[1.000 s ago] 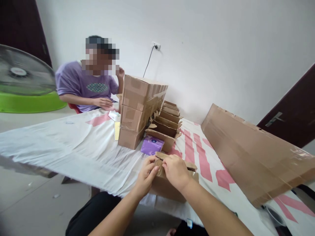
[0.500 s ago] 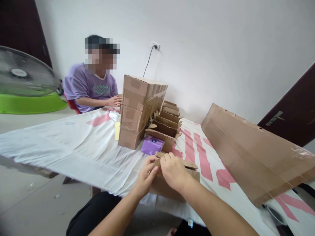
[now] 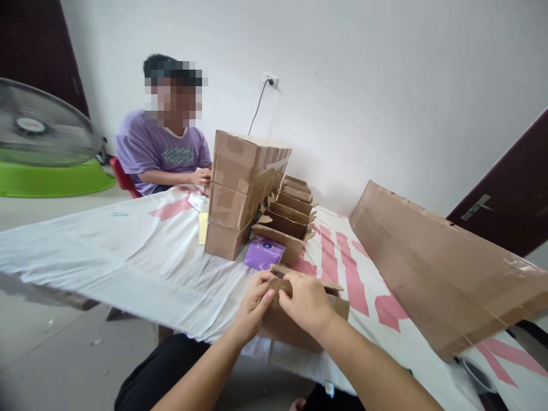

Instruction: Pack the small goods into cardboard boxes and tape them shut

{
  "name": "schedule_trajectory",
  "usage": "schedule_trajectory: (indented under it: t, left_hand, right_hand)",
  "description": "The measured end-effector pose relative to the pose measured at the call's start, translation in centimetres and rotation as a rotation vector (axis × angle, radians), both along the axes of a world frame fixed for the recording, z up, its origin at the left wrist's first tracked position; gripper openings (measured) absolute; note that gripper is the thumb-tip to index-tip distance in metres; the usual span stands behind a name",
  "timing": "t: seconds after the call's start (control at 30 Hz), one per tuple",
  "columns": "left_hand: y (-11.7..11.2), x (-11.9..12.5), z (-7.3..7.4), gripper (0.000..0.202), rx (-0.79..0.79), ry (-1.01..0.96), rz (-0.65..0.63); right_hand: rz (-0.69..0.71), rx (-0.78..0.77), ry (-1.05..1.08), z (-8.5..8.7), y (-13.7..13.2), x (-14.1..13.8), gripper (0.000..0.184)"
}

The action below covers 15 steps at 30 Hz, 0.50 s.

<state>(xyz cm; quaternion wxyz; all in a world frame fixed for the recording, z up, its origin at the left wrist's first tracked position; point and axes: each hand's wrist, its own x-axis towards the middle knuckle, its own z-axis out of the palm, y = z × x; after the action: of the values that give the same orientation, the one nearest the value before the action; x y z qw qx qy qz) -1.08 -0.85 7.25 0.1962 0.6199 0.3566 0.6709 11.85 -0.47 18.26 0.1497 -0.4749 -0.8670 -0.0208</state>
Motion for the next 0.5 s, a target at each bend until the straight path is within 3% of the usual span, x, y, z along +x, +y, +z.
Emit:
schedule_trajectory:
  t: [0.27,0.5]
  left_hand:
    - [-0.1,-0.06,-0.18,0.028,0.009,0.009,-0.024]
    - [-0.12,-0.05,-0.06,0.028,0.004,0.014,-0.022]
  right_hand:
    - [0.023,0.124,-0.088,-0.87,0.77,0.26,0.022]
    - [0.059,0.038,0.034,-0.47,0.45,0.55,0.018]
